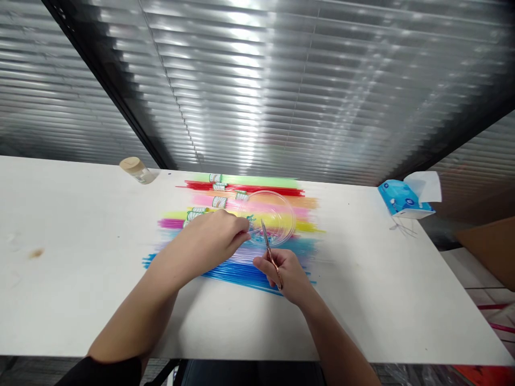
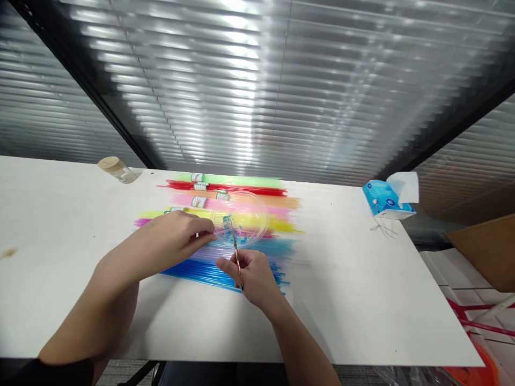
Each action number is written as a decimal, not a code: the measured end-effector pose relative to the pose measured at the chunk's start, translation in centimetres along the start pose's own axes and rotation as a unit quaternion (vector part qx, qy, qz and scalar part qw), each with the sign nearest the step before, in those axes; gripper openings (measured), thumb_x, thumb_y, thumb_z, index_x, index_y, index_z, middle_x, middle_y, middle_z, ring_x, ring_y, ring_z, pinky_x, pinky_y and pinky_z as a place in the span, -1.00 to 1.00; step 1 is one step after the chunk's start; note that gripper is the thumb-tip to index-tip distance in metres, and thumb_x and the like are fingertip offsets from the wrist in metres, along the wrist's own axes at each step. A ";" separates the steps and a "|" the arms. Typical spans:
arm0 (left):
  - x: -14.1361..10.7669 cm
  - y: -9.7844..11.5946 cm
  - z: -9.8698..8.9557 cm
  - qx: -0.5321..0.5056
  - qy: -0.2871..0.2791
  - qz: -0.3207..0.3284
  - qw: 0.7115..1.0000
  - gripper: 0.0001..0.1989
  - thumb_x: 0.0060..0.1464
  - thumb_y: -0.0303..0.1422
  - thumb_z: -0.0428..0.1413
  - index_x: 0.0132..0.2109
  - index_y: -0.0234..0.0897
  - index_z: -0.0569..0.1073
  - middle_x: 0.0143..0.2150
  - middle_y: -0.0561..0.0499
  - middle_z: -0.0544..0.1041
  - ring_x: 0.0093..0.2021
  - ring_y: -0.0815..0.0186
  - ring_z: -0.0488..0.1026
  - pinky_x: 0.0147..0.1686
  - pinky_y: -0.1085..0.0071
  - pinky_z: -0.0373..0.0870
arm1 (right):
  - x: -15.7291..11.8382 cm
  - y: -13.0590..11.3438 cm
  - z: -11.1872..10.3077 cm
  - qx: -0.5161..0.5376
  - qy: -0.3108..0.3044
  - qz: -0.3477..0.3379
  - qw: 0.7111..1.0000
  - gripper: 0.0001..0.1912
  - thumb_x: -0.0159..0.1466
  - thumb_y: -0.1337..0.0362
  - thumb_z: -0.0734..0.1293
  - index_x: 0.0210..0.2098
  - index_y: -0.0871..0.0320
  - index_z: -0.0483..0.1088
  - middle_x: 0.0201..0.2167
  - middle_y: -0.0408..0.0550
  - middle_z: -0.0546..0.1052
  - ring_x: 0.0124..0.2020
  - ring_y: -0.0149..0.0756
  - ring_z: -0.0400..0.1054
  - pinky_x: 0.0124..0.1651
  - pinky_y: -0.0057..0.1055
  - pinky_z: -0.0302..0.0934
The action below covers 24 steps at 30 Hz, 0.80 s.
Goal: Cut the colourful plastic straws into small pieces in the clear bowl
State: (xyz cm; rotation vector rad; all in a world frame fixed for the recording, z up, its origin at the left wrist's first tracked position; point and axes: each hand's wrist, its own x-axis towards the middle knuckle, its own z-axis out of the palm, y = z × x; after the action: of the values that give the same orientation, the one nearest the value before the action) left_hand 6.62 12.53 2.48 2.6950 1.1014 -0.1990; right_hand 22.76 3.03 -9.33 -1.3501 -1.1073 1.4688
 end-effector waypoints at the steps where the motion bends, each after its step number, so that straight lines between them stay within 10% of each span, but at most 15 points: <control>1: 0.0 0.1 0.0 0.003 0.001 0.000 1.000 -0.71 0.27 -0.35 -0.06 -0.43 -0.28 0.36 -0.44 -0.01 0.45 -0.47 0.35 0.32 -0.48 0.40 0.05 | 0.0 0.1 0.0 -0.001 0.002 0.003 1.000 -0.39 0.18 -0.21 0.41 -0.61 0.14 0.16 -0.70 -0.25 0.20 -0.63 -0.49 -0.02 -0.54 -0.45 -0.12; 24: 0.3 0.1 0.0 0.027 0.022 -0.008 0.999 -0.72 0.27 -0.38 -0.10 -0.42 -0.29 0.32 -0.45 -0.02 0.43 -0.48 0.36 0.31 -0.48 0.42 0.08 | -0.2 0.2 0.0 -0.003 -0.033 -0.033 0.999 -0.43 0.28 -0.20 0.33 -0.54 0.13 0.16 -0.64 -0.25 0.16 -0.58 -0.47 -0.05 -0.52 -0.46 -0.11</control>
State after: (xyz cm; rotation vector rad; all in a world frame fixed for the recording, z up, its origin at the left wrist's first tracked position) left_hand 6.88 12.63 2.43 2.7515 1.1452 -0.1736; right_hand 22.79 2.78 -9.45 -1.2660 -1.1887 1.4710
